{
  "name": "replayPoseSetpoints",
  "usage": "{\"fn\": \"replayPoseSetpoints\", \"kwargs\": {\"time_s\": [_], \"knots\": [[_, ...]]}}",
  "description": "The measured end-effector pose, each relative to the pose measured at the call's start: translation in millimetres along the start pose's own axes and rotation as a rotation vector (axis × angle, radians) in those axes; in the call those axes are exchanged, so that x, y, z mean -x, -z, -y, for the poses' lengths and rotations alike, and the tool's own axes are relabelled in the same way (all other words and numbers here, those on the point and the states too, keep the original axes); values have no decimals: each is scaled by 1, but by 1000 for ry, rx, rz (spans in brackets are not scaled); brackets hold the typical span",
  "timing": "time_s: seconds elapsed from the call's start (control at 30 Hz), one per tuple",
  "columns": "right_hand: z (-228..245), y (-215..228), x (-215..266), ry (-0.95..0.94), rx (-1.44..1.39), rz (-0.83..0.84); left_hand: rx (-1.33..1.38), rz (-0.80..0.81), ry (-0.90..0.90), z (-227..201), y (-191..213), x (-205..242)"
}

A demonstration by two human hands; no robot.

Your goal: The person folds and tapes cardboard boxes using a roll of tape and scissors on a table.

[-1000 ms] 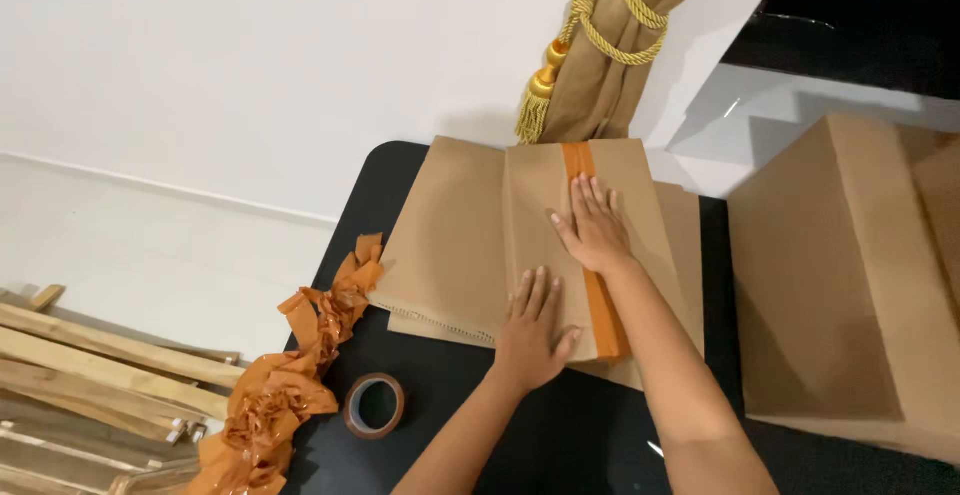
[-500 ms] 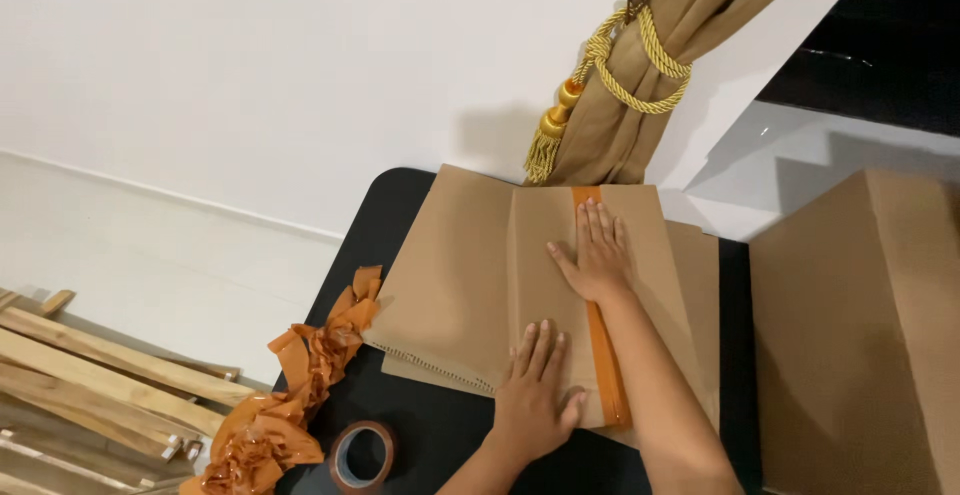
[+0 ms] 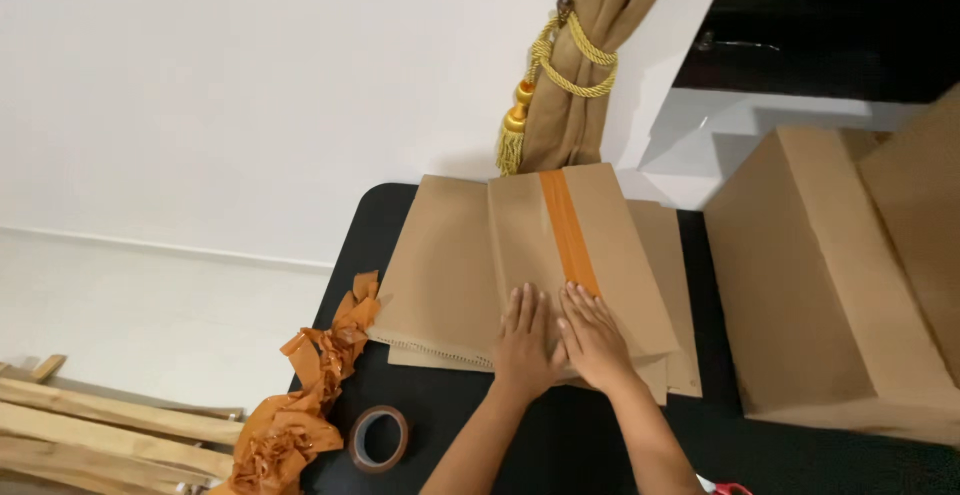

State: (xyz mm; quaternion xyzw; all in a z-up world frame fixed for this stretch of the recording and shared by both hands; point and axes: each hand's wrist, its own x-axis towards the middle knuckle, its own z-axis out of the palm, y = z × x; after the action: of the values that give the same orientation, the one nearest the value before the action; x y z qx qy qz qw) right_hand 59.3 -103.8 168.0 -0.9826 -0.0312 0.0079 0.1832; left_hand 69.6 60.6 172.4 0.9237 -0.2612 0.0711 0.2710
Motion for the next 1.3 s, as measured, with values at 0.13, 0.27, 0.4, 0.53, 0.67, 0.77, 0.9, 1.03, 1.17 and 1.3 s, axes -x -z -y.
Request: {"fn": "replayPoseSetpoints", "kwargs": {"time_s": [0.13,0.27,0.4,0.53,0.67,0.77,0.9,1.03,1.17,1.3], "knots": [[-8,-5,71,59,-6,-131,-28,143,49,6,2,-4],[-32,7,111,-46,-49,-301,-2,137,28,13,-2,-6],[-43,21,119,-116,32,-453,39,66,7,17,-6,-4],[-39,17,97,-35,95,-429,36,-61,-104,34,-29,-7],[-60,-19,80,-9,227,-490,55,44,-94,31,-9,-11],[-67,-34,78,3,265,-642,80,170,-71,34,-4,-15],[-65,-45,79,0,322,-727,117,121,-140,45,-11,-22],[-48,-41,82,-22,292,-752,148,170,-170,51,-9,-37],[-29,-45,76,-100,203,-814,167,187,-191,50,-1,-42],[-25,-54,72,-165,225,-878,118,237,-175,49,-1,-43]]}}
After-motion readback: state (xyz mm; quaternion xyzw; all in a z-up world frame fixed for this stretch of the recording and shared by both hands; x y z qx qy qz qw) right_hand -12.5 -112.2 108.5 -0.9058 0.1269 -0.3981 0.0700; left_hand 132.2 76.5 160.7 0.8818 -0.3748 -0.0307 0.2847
